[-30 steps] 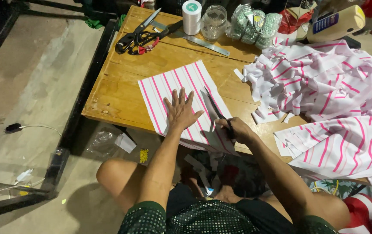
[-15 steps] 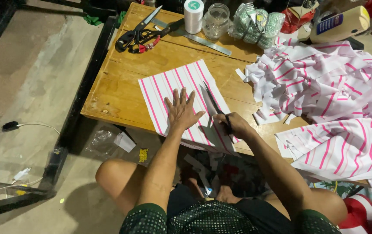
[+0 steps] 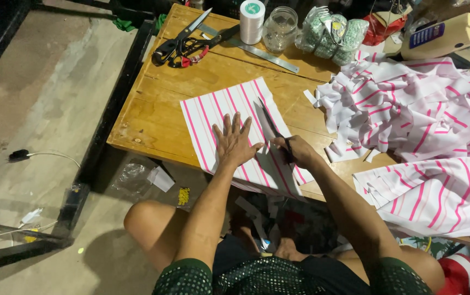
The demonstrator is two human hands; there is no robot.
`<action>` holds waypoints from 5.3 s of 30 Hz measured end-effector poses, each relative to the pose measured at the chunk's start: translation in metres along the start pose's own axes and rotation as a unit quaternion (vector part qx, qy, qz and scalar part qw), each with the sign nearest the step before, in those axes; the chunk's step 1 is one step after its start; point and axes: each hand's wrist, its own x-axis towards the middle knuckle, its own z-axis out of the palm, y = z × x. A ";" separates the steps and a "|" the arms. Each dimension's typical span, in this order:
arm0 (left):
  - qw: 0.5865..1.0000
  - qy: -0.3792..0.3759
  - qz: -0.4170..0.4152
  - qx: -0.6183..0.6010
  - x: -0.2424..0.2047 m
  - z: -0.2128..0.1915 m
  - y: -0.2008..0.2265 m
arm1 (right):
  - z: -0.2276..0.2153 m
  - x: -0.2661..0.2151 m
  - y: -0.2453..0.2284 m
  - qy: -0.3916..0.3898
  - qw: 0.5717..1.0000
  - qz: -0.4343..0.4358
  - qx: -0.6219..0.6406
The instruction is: The person cuts a piece of white fabric with pink stripes into long strips using scissors. They hold the fabric steady with one hand while cutting with the other, then gather the cut strips and place them on a pile.
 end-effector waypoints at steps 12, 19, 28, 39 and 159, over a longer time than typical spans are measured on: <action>1.000 -0.020 -0.011 0.006 0.000 -0.002 0.003 | -0.002 0.031 0.019 -0.067 0.977 -0.154 -0.133; 1.000 -0.007 -0.013 0.010 0.004 0.002 0.002 | 0.007 0.055 0.007 0.009 0.993 0.029 0.112; 1.000 -0.004 -0.012 0.007 0.007 0.009 0.001 | 0.005 0.050 -0.008 0.017 0.996 0.011 0.087; 1.000 -0.013 -0.018 0.008 0.008 0.004 0.003 | 0.003 0.051 -0.011 -0.009 0.993 0.038 0.108; 0.999 0.008 -0.007 0.041 -0.011 0.003 -0.053 | 0.038 0.022 0.070 0.112 0.886 -0.117 -0.433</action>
